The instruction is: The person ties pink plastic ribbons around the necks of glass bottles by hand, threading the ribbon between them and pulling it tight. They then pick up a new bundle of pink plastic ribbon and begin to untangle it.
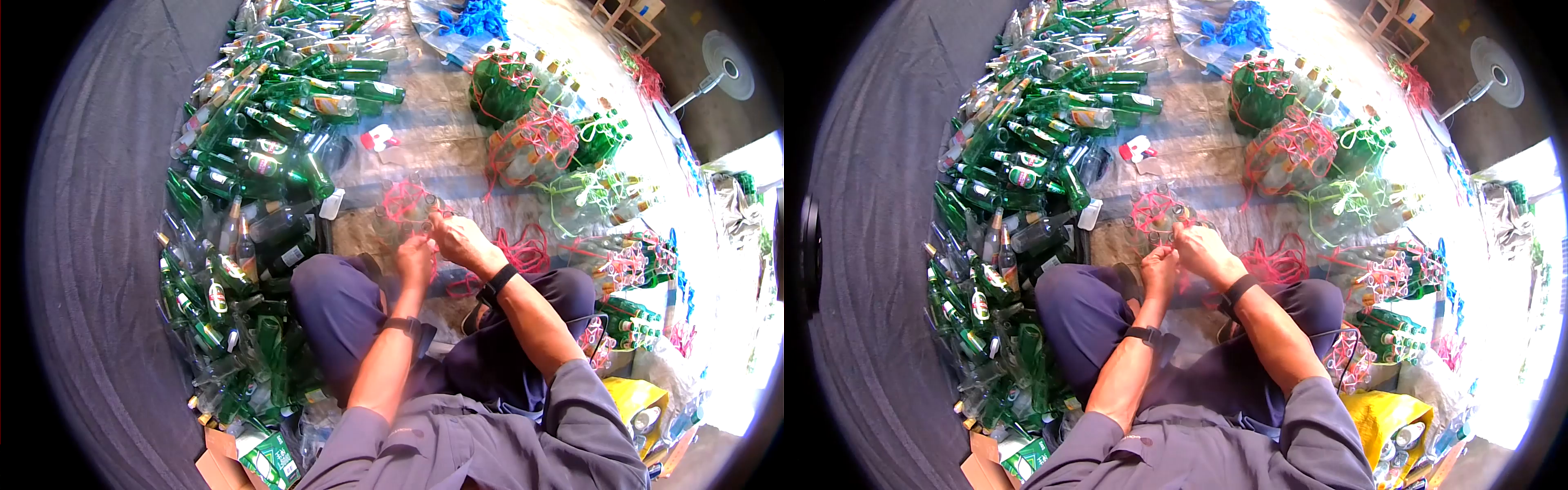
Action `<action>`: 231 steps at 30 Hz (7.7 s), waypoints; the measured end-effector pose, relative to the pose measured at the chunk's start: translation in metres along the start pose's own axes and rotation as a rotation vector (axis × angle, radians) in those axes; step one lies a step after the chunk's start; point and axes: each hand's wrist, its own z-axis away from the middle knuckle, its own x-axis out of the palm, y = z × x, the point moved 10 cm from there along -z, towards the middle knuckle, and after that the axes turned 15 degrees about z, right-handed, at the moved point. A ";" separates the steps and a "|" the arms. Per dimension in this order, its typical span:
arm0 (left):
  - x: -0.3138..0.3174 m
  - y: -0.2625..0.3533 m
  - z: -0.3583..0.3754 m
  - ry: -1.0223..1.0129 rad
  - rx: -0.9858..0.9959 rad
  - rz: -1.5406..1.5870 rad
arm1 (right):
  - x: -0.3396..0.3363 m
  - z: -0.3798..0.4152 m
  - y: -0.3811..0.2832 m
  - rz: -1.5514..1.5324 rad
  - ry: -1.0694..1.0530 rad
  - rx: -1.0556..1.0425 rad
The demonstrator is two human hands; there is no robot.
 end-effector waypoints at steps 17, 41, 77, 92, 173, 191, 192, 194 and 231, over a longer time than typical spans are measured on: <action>0.001 0.021 0.014 0.109 -0.144 0.130 | -0.013 0.008 0.019 -0.038 0.105 0.124; -0.006 0.005 0.002 0.084 -0.036 0.141 | -0.005 0.001 0.008 0.307 0.238 0.131; -0.003 0.017 0.005 0.096 -0.040 0.189 | 0.023 -0.008 0.032 0.079 -0.023 0.294; -0.002 0.034 0.008 0.095 0.013 0.105 | 0.034 -0.008 0.034 0.072 -0.044 0.318; -0.015 0.050 0.010 0.190 0.025 -0.196 | 0.054 -0.005 0.015 0.040 -0.084 0.358; -0.011 0.059 0.013 0.179 -0.035 -0.099 | 0.056 -0.005 0.013 0.076 -0.086 0.333; -0.011 0.057 0.012 0.178 -0.035 -0.100 | 0.057 -0.005 0.014 0.063 -0.089 0.345; -0.012 0.053 0.011 0.185 -0.051 -0.130 | 0.059 -0.005 0.017 0.031 -0.084 0.360; -0.015 0.036 0.003 0.147 0.057 -0.074 | 0.053 0.003 0.008 0.206 -0.028 0.345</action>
